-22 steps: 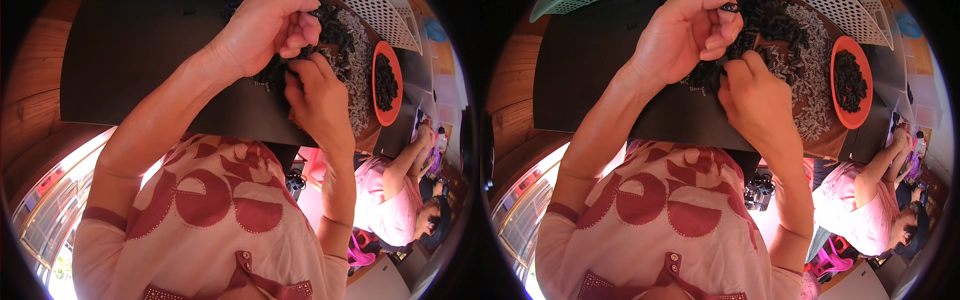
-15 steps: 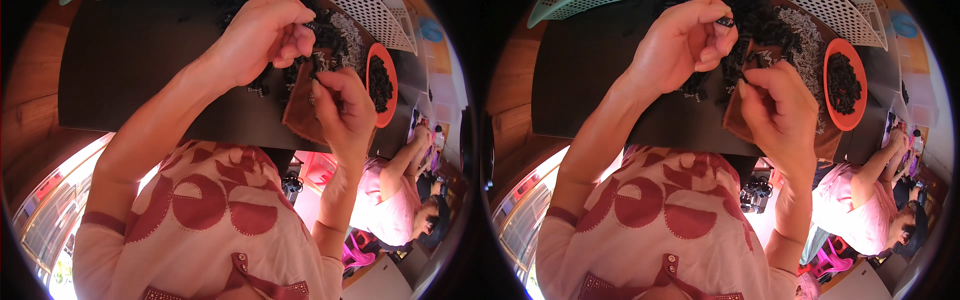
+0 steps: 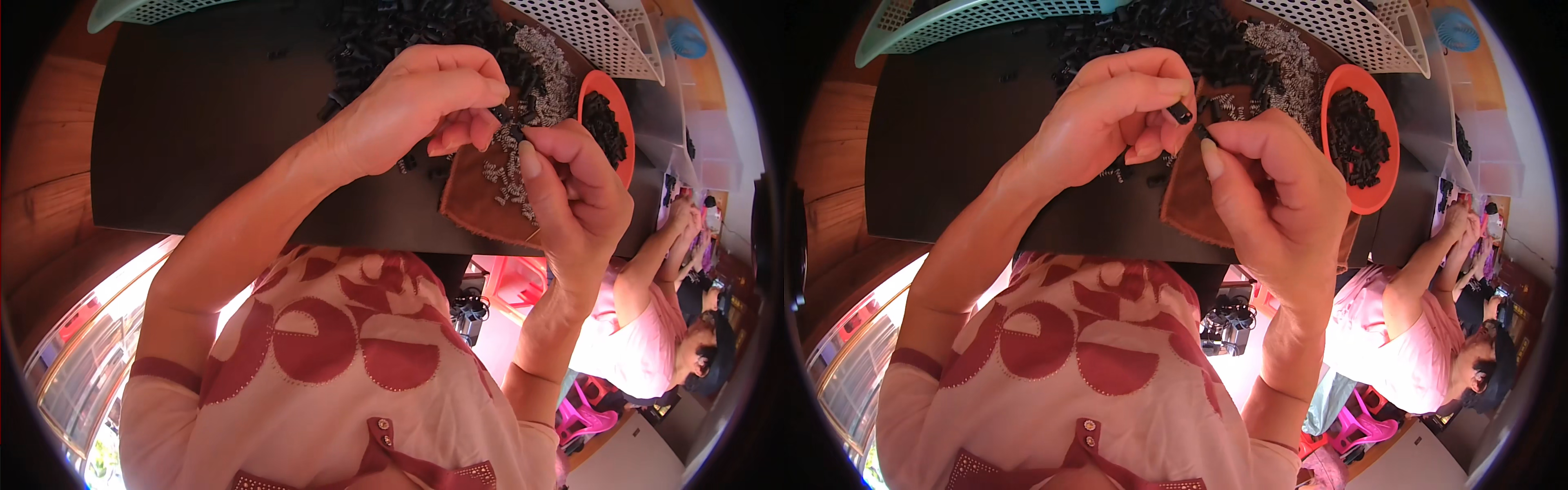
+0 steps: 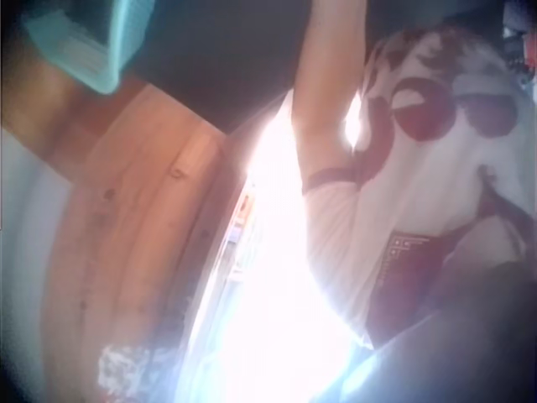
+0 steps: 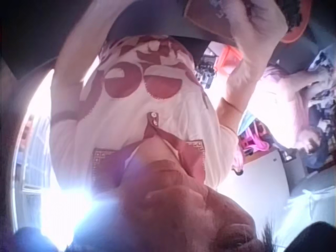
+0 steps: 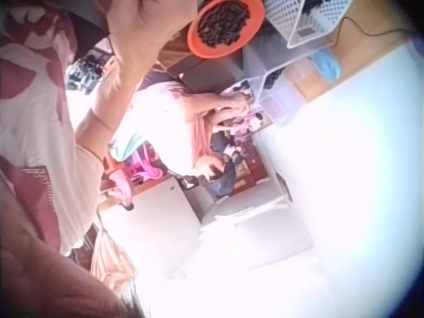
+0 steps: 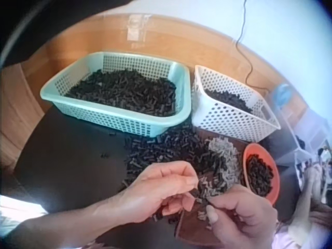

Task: The person picks up a small black component from a pile on the table and inserts a small metal pin into it using their hands. After completing the assembly, the person places the finished part into a red tray on the table.

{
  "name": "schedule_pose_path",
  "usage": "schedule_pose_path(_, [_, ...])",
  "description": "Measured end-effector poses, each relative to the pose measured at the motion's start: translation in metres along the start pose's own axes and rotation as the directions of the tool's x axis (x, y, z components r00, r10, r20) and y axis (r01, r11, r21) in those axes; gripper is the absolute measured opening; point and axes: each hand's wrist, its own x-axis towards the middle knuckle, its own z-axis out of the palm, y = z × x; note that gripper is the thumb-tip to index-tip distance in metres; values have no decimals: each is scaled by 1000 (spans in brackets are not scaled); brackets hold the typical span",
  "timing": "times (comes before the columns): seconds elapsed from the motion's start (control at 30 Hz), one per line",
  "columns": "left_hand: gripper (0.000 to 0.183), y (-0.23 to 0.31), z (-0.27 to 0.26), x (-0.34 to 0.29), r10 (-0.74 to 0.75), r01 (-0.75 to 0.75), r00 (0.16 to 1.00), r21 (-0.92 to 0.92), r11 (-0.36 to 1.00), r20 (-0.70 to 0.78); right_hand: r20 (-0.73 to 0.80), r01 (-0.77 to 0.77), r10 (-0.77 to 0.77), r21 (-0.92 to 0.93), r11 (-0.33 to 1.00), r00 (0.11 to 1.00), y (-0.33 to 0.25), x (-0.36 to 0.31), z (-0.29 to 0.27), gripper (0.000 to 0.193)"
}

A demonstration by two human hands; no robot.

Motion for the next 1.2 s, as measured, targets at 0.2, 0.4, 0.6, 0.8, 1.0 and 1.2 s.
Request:
schedule_pose_path(0.2, [20, 1, 2, -2, 2, -2, 1000, 45, 999, -1, 21, 8, -9, 29, 1000, 1000, -3, 1, 0, 7])
schedule_pose_path(0.4, [21, 2, 3, -3, -9, 8, 1000, 48, 999, 19, 31, 160, -157, -97, 982, 987, -3, 2, 1, 12])
schedule_pose_path(0.6, [21, 3, 4, -3, 13, -15, 999, 66, 998, 31, 24, 218, -217, -121, 968, 976, -5, 1, 0, 16])
schedule_pose_path(0.8, [22, 2, 6, -3, 23, -26, 999, 92, 995, 42, 66, 260, -252, -159, 952, 965, -4, 2, -1, 18])
schedule_pose_path(1.0, [28, 5, 8, -4, -2, -3, 999, 105, 994, 48, 99, 299, -283, -242, 923, 954, -7, 2, -1, 20])
schedule_pose_path(1.2, [29, 1, 11, -3, 15, -18, 999, 96, 995, 37, 91, 299, -284, -248, 922, 954, -7, 1, 1, 21])
